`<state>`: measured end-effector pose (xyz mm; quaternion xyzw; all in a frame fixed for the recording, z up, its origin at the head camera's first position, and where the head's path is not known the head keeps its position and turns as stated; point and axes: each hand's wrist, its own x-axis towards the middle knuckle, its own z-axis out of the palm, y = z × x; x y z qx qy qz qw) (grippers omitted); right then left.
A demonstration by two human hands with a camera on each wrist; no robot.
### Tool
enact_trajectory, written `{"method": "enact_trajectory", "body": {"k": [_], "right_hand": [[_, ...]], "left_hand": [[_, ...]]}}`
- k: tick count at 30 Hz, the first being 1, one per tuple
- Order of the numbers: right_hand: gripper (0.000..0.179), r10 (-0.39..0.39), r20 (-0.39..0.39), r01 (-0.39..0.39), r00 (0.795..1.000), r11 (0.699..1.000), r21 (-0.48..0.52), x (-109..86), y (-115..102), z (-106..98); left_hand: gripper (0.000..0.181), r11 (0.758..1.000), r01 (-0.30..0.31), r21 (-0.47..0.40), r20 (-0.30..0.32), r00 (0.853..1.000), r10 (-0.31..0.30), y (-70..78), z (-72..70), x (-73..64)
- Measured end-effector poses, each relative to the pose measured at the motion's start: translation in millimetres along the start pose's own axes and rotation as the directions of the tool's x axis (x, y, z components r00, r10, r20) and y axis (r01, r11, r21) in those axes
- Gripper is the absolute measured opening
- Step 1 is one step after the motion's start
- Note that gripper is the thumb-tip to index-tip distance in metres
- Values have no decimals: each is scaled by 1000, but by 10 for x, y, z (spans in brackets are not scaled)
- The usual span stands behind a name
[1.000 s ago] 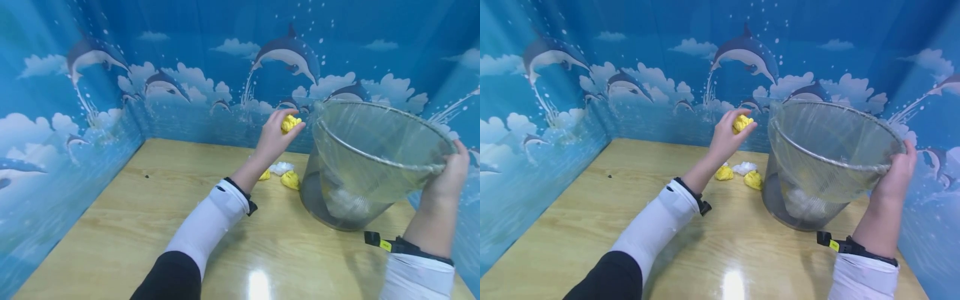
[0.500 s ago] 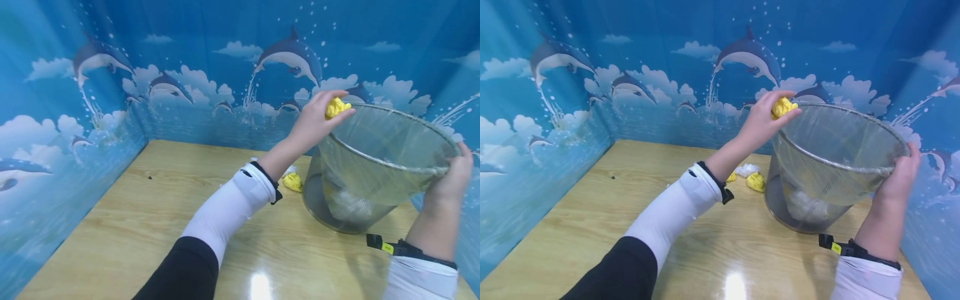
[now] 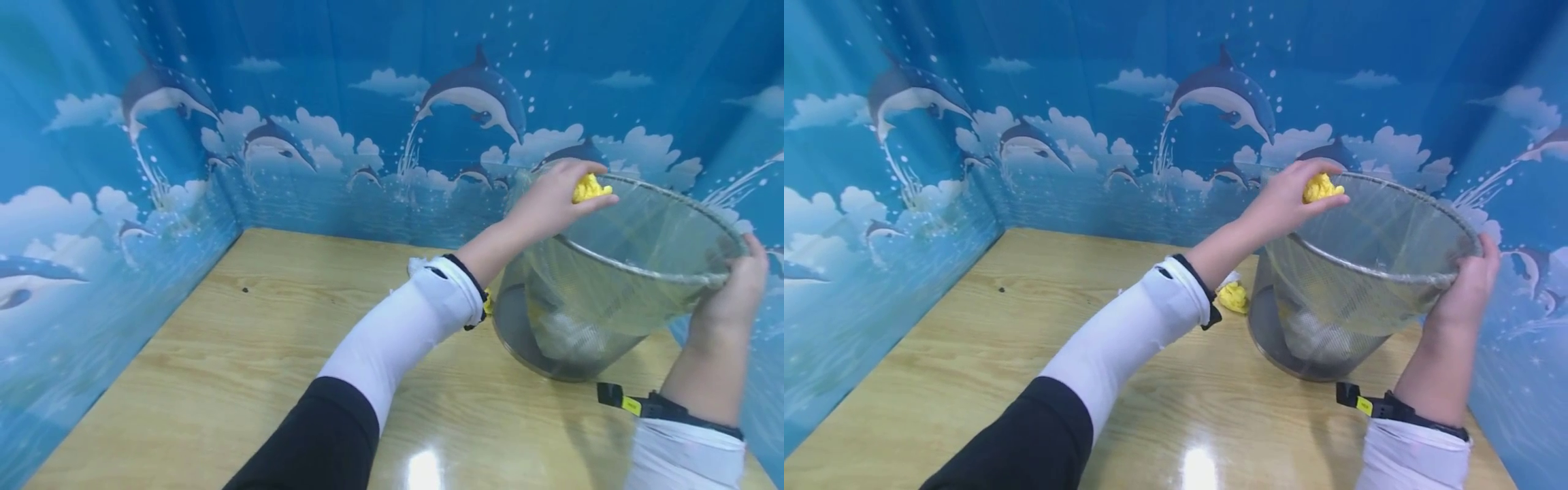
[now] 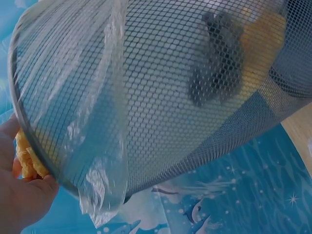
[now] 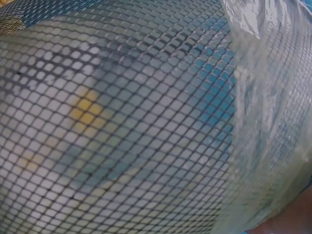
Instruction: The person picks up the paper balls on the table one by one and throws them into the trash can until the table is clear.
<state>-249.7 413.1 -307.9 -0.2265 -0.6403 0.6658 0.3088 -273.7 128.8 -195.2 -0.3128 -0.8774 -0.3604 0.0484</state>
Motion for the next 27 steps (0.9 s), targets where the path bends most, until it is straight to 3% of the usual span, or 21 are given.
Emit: {"method": "enact_trajectory", "body": {"k": [4,7,12,19,27], "right_hand": [[59,11,-10,-11,1000,1000,-19,-620,-338,164],[58,-7,-6,7,1000,1000,-24,-847,-480,215],[60,-27,-12,27,1000,999,-33,-789,-447,206],[60,-29,-4,29,1000,999,-23,-784,-435,200],[61,-24,2,24,1000,1000,-3,-775,-438,196]], "left_hand": [[55,1000,-11,26,45,999,9,49,67,36],[56,999,-22,38,71,997,20,85,97,55],[57,998,-24,59,103,995,18,120,131,47],[64,998,-28,49,95,995,23,111,154,27],[83,985,-23,169,81,997,10,95,145,-8]]}}
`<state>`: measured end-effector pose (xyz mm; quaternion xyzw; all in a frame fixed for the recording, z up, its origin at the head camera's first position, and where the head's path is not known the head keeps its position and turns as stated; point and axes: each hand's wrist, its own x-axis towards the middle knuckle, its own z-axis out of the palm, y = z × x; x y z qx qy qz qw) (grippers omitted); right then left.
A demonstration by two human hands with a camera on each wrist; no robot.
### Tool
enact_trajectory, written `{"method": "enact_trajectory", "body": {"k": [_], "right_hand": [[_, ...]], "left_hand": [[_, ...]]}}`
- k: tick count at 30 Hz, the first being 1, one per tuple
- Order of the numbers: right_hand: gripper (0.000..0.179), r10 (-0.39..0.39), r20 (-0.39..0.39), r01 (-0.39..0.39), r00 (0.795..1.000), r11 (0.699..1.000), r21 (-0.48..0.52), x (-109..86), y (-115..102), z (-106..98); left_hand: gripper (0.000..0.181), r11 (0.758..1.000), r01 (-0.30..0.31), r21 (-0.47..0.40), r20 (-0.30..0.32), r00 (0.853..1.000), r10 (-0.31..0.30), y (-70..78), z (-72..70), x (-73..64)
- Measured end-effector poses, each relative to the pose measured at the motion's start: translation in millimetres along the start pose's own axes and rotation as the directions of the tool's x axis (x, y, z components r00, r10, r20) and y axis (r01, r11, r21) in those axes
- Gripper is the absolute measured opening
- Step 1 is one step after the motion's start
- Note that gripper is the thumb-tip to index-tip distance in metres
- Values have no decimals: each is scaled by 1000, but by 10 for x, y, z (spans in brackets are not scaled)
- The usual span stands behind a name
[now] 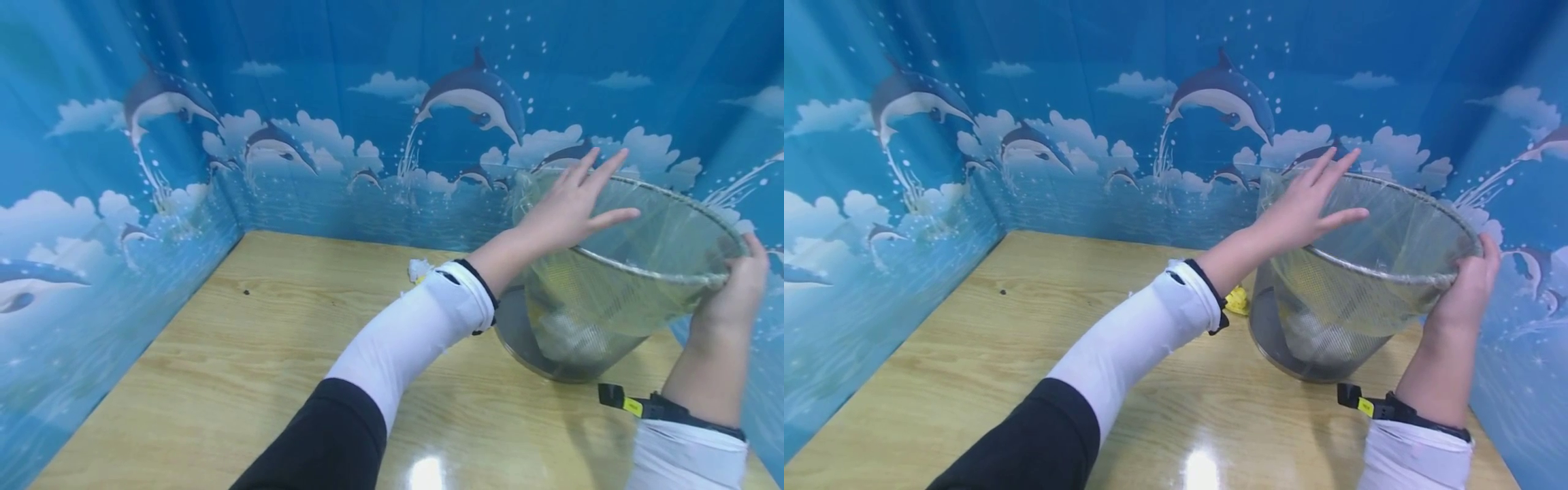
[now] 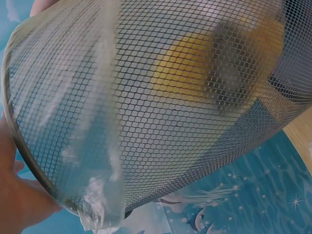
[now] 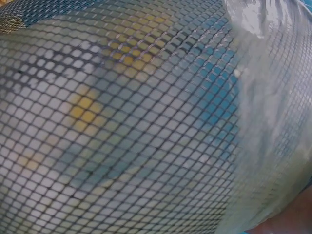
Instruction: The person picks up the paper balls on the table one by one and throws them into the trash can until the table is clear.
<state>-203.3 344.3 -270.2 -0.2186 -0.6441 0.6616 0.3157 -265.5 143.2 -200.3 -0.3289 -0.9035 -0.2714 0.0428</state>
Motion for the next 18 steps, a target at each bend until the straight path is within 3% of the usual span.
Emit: {"method": "enact_trajectory", "body": {"k": [10,18], "right_hand": [[61,28,-4,-28,1000,999,44,60,12,-12],[60,25,-8,-25,1000,999,25,26,19,-15]], "left_hand": [[86,999,24,22,-31,999,-23,-77,-3,-62],[82,998,9,69,-110,994,-1,-360,-105,-149]]}}
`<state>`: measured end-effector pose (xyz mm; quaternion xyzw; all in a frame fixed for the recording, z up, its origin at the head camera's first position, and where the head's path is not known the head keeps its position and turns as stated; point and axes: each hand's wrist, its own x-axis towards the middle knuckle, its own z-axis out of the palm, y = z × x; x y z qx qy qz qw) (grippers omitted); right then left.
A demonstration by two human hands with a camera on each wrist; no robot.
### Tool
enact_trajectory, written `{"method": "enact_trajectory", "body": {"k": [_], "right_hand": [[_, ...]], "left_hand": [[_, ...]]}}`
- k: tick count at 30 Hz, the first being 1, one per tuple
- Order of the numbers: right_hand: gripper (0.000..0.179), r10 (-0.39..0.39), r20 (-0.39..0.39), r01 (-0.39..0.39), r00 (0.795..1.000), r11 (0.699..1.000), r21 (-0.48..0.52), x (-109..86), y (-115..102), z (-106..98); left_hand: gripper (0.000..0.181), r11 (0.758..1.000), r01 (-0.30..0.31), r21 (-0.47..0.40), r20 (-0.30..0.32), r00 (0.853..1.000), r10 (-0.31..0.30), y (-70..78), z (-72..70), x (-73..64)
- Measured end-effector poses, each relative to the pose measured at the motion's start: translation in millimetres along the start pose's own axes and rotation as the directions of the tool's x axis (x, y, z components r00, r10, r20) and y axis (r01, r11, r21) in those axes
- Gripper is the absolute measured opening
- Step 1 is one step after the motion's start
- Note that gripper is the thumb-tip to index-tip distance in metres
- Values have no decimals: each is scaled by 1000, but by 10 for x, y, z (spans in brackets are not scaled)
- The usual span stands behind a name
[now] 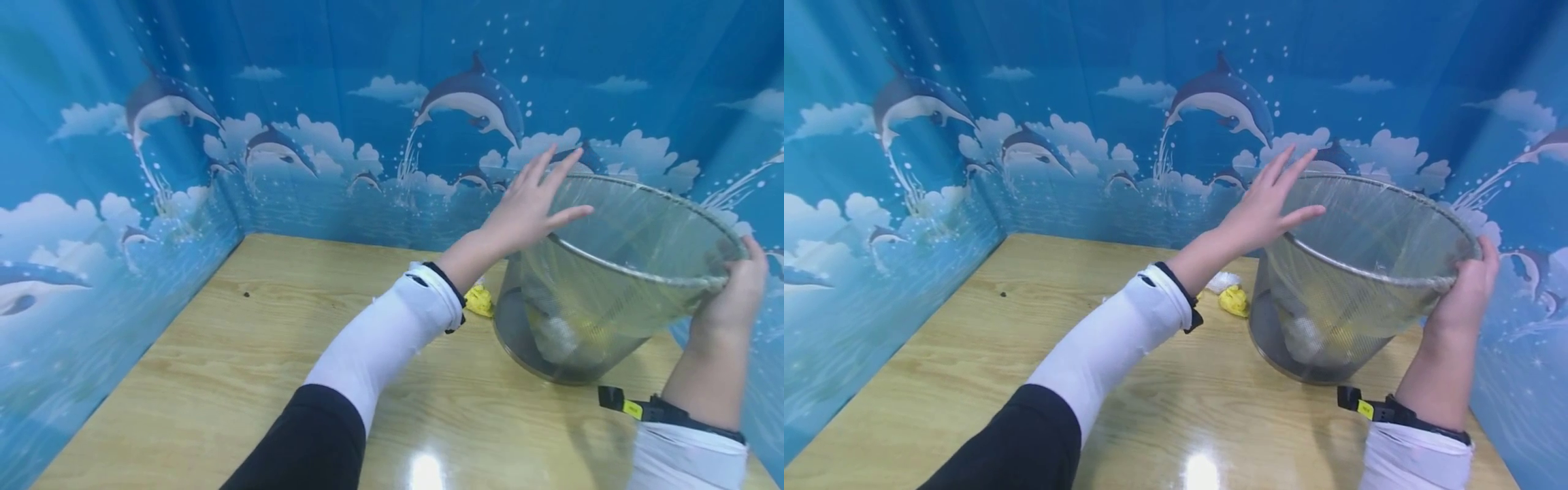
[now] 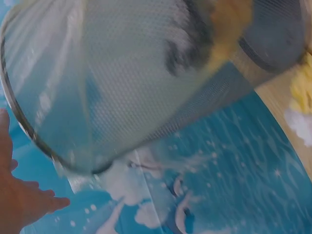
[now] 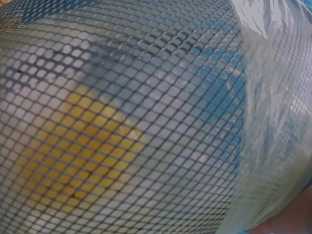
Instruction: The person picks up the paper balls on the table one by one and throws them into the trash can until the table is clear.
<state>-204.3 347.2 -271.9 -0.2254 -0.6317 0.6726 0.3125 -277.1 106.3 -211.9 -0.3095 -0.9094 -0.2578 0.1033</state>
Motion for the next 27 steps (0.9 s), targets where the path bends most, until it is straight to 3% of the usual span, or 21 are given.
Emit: {"method": "enact_trajectory", "body": {"k": [13,21,27], "right_hand": [[57,1,31,1,1000,998,-58,-54,13,-7],[58,28,34,-28,999,999,-27,-27,26,-3],[59,20,41,-19,999,1000,-22,-3,17,-14]], "left_hand": [[81,991,74,-112,-69,994,-82,-647,-38,-175],[79,984,169,-63,-50,984,-172,-1116,105,-325],[80,968,247,-44,-18,969,-248,-1339,263,-430]]}}
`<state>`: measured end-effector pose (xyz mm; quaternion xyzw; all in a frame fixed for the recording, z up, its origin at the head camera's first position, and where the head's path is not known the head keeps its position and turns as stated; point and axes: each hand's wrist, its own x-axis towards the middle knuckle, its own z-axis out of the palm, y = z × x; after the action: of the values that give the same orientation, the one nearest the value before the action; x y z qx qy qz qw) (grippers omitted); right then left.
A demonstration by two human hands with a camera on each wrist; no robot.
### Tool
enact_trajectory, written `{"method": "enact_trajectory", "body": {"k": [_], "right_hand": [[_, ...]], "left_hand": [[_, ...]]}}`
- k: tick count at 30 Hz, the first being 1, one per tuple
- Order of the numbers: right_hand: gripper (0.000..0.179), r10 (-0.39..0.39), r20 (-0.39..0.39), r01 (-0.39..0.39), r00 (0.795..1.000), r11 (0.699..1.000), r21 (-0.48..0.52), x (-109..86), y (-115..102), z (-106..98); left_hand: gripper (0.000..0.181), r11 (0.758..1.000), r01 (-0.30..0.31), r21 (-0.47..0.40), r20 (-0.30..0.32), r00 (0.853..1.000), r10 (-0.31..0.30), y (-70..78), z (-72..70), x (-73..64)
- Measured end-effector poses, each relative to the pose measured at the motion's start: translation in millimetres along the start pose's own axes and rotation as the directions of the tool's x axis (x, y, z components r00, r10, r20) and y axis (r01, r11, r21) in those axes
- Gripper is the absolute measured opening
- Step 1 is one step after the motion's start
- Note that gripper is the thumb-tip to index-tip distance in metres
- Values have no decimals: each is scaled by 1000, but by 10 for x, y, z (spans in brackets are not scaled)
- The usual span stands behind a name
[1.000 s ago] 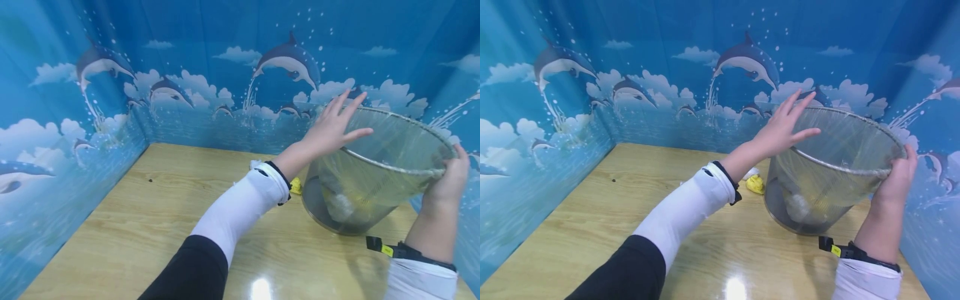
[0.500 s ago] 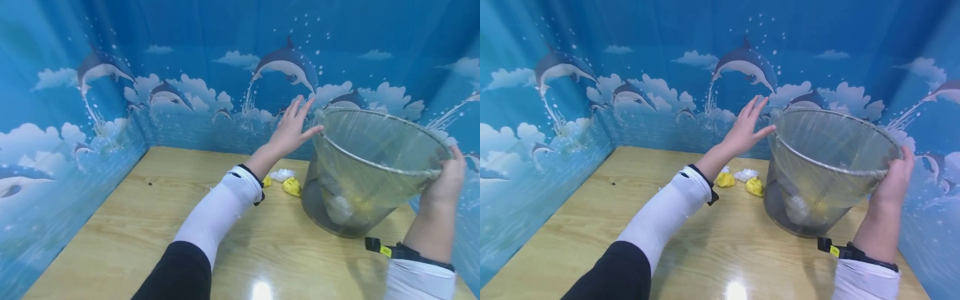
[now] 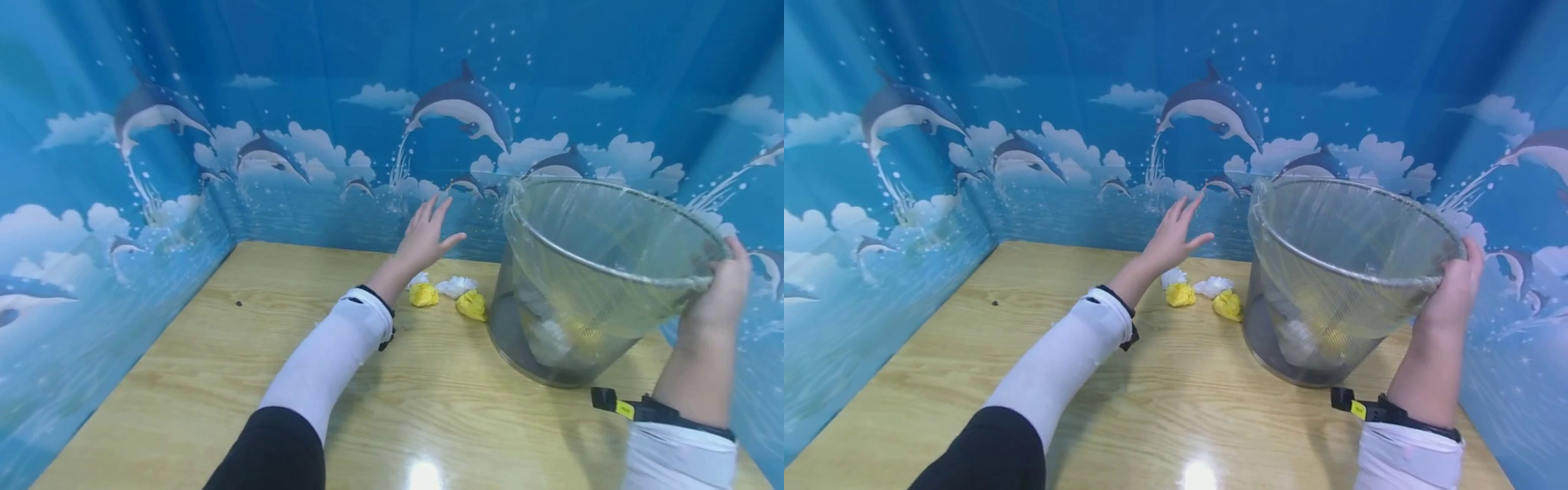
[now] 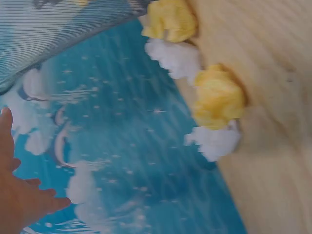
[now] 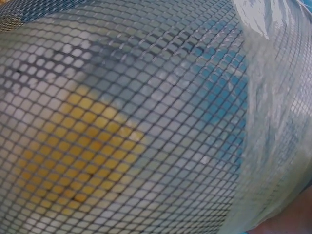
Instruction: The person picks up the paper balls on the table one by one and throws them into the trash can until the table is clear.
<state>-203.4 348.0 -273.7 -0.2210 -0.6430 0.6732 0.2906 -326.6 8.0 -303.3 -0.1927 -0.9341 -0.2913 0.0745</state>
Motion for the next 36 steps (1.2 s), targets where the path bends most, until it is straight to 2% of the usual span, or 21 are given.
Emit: {"method": "enact_trajectory", "body": {"k": [5,11,18,26,32,36], "right_hand": [[59,-11,0,11,1000,1000,4,-4,-12,-1],[60,-15,16,15,1000,1000,16,6,-27,5],[59,5,-3,-5,1000,1000,9,14,-13,1],[60,-12,-10,12,1000,1000,-2,16,-3,8],[59,-9,-2,9,1000,1000,-15,1,-10,18],[58,-25,-9,25,1000,1000,7,0,3,15]], "left_hand": [[83,998,29,51,39,999,-31,-159,168,-44],[81,989,38,144,121,991,-56,-297,348,-100],[76,966,15,259,246,966,-81,-467,606,-95],[77,955,11,295,299,949,-104,-602,807,-172],[69,921,-16,388,333,935,-125,-739,894,-205],[62,916,-28,400,374,918,-135,-767,928,-229]]}}
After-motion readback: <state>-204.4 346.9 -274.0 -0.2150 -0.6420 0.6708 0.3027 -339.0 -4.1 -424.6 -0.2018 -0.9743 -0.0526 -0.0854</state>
